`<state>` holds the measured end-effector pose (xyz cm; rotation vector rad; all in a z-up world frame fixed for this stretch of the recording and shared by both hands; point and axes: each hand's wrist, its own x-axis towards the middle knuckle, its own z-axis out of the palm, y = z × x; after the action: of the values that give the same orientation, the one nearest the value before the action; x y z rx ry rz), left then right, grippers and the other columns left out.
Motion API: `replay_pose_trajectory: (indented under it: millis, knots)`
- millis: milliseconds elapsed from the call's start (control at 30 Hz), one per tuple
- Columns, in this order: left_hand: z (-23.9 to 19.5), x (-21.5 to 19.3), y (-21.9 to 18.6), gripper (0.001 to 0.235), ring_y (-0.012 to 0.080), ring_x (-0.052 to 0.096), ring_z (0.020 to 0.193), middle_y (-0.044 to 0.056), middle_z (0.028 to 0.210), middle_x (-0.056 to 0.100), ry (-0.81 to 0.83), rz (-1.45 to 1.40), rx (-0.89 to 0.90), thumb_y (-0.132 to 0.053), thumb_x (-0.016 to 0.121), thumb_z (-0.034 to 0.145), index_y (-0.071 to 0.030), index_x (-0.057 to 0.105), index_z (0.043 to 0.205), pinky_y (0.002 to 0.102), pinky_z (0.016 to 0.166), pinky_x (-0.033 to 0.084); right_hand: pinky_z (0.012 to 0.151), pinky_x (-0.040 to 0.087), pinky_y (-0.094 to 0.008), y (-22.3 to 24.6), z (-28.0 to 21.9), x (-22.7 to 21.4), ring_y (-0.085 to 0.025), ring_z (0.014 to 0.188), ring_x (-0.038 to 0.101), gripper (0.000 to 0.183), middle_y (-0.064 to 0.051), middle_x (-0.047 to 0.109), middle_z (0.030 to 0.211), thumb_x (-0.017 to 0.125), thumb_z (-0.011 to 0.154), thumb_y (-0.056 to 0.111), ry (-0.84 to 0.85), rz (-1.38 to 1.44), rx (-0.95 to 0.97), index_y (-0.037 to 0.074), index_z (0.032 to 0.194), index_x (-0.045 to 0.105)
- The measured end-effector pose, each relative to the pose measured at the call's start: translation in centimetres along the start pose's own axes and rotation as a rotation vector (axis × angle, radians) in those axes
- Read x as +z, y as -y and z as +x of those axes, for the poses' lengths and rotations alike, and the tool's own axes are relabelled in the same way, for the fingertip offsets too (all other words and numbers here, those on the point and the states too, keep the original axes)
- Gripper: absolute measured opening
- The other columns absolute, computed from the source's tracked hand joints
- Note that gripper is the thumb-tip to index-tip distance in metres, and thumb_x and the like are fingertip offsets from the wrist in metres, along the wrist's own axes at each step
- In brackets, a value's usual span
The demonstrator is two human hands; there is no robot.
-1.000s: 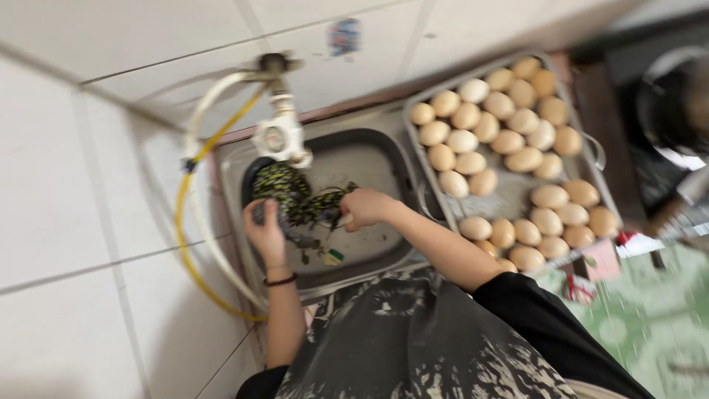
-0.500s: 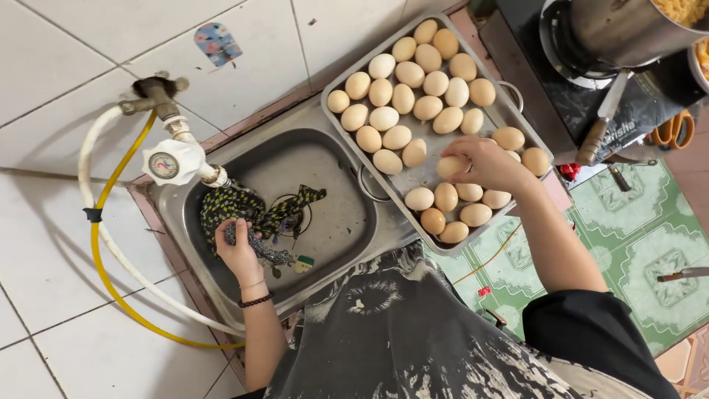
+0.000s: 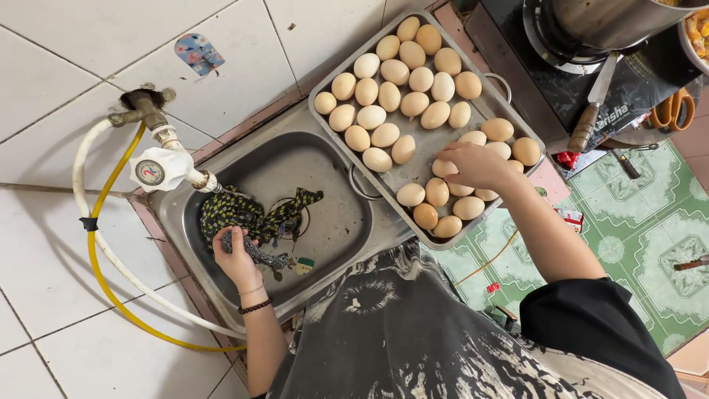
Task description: Washing raw eggs with a scrubbing pad and placing them on a tray.
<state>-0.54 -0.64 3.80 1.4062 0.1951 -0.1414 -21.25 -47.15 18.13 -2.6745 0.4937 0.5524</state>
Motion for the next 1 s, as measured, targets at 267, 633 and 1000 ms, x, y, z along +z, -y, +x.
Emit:
replay_pose_trajectory:
  millis: [267, 633, 1000]
  knots:
    - [-0.1, -0.4, -0.5, 0.015, 0.0125, 0.064, 0.094, 0.004, 0.103, 0.064, -0.039, -0.031, -0.004, -0.014, 0.068, 0.102, -0.008, 0.060, 0.112, 0.031, 0.067, 0.057, 0.098, 0.050, -0.046, 3.7, 2.1, -0.1, -0.035, 0.123, 0.059, 0.068, -0.014, 0.055, 0.141, 0.080, 0.079, 0.026, -0.186, -0.006, -0.127, 0.012, 0.141, 0.056]
    - [0.1, -1.5, -0.3, 0.014, 0.0122, 0.064, 0.095, 0.003, 0.104, 0.064, -0.084, -0.053, -0.025, -0.014, 0.068, 0.101, -0.007, 0.059, 0.111, 0.032, 0.068, 0.057, 0.086, 0.054, -0.047, 6.4, 4.7, 3.1, -0.040, 0.105, 0.064, 0.061, -0.016, 0.062, 0.124, 0.084, 0.074, 0.020, -0.437, 0.131, -0.061, 0.007, 0.125, 0.055]
    - [1.7, -2.7, 1.4, 0.021, 0.0169, 0.064, 0.081, 0.008, 0.097, 0.067, -0.156, -0.267, -0.125, -0.018, 0.069, 0.100, -0.005, 0.061, 0.115, 0.037, 0.065, 0.057, 0.061, 0.042, -0.028, 16.0, 6.5, 0.4, -0.017, 0.072, 0.053, 0.047, -0.008, 0.061, 0.101, 0.050, 0.104, 0.044, 0.275, 1.660, -0.254, 0.004, 0.127, 0.059]
